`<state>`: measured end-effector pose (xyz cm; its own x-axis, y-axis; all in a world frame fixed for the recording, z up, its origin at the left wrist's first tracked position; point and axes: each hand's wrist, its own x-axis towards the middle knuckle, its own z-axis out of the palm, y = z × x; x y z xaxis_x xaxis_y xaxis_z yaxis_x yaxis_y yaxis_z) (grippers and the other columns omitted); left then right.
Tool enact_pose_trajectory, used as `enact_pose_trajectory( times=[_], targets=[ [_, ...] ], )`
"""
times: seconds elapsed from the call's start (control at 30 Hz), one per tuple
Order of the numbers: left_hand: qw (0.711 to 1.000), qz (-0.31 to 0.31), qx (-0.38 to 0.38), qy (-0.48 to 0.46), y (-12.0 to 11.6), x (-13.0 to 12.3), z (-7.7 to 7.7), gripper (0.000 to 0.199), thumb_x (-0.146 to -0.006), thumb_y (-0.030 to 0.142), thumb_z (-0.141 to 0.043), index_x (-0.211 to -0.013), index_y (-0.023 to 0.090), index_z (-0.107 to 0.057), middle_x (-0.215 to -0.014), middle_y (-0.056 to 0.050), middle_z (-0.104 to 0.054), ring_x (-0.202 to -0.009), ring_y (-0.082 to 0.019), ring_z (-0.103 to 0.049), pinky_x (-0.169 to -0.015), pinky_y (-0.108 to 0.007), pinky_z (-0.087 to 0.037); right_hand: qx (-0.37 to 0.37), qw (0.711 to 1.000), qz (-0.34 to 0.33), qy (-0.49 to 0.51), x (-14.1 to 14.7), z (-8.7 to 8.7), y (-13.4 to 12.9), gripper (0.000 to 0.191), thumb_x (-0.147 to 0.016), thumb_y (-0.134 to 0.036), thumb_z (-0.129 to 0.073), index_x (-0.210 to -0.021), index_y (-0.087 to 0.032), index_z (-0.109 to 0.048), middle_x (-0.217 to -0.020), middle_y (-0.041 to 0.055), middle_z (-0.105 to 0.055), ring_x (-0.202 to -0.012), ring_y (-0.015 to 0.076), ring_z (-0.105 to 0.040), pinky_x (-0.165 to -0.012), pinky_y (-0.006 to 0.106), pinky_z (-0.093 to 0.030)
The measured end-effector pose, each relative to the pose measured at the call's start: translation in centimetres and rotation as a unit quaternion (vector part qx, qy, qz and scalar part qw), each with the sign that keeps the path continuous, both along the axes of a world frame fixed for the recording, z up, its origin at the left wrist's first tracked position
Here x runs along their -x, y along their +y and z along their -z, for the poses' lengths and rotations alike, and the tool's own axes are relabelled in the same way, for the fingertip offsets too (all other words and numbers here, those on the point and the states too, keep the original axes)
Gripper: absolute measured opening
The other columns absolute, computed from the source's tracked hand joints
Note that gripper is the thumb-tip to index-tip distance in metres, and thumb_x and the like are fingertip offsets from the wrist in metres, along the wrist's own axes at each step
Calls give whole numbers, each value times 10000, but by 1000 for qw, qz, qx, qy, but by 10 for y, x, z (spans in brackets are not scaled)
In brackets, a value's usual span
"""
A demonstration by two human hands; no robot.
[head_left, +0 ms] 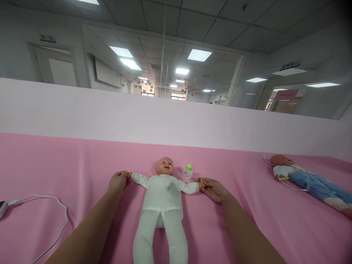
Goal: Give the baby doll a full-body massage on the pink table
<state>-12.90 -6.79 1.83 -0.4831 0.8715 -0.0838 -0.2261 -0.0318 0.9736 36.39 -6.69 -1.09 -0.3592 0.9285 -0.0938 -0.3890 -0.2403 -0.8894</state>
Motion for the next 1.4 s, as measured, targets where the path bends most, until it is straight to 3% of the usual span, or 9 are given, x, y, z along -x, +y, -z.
enact_pose_trajectory(
  times=[0.23,0.33,0.47,0.6,0.7,1.07,1.23,1.4],
  targets=[
    [1000,-1,-2,4,-2,0,-3,241,-693,253,-734,-904,155,-672,-703,-12,-662,-570,-153,-625,-624,-305,-581,-47,997,25,-54,3,0,-3,288,-795,-359,-900,-960,-151,-790,-1004,90,-739,-898,187,-696,-835,288,-592],
    [1000,-6,13,7,-1,-1,-3,219,-697,226,-703,-902,151,-682,-711,-29,-680,-581,-170,-650,-631,-314,-589,-46,994,77,-66,8,3,0,322,-787,-454,-897,-862,-166,-773,-925,79,-729,-823,188,-673,-745,295,-589],
    [1000,-6,30,6,4,-1,1,227,-675,152,-643,-898,152,-686,-693,-46,-696,-579,-186,-665,-655,-342,-610,-24,988,136,-65,12,6,6,254,-801,-413,-880,-823,-195,-752,-846,72,-725,-695,167,-628,-611,277,-556],
    [999,-4,32,3,8,0,5,260,-637,109,-611,-884,159,-673,-645,-37,-675,-570,-191,-660,-663,-358,-619,-9,990,129,-56,9,8,8,168,-785,-263,-875,-896,-195,-769,-906,80,-749,-709,160,-644,-663,284,-588],
    [1000,4,25,1,8,0,6,307,-612,105,-611,-909,157,-668,-655,-37,-682,-575,-193,-665,-669,-365,-620,0,995,100,-29,5,8,8,234,-760,-169,-866,-979,-184,-786,-1021,90,-763,-804,159,-684,-774,268,-614],
    [999,33,5,26,7,0,7,283,-591,172,-660,-874,168,-650,-685,-19,-673,-593,-166,-642,-641,-320,-588,0,999,-41,-7,-3,-3,-9,388,-836,-202,-871,-1207,-167,-764,-1195,86,-747,-1062,155,-720,-966,199,-585],
    [998,37,4,41,6,1,9,219,-622,223,-705,-829,171,-654,-684,-17,-665,-595,-164,-629,-638,-316,-583,-4,999,-28,-38,1,-1,-7,405,-817,-255,-898,-1196,-195,-770,-1172,74,-750,-1041,166,-714,-934,232,-594],
    [998,28,11,55,7,3,11,240,-665,287,-756,-857,170,-672,-684,-27,-678,-618,-184,-650,-669,-332,-599,-44,996,34,-73,9,6,-1,292,-832,-419,-879,-1025,-216,-795,-1045,73,-758,-897,178,-689,-779,273,-593]
  ],
)
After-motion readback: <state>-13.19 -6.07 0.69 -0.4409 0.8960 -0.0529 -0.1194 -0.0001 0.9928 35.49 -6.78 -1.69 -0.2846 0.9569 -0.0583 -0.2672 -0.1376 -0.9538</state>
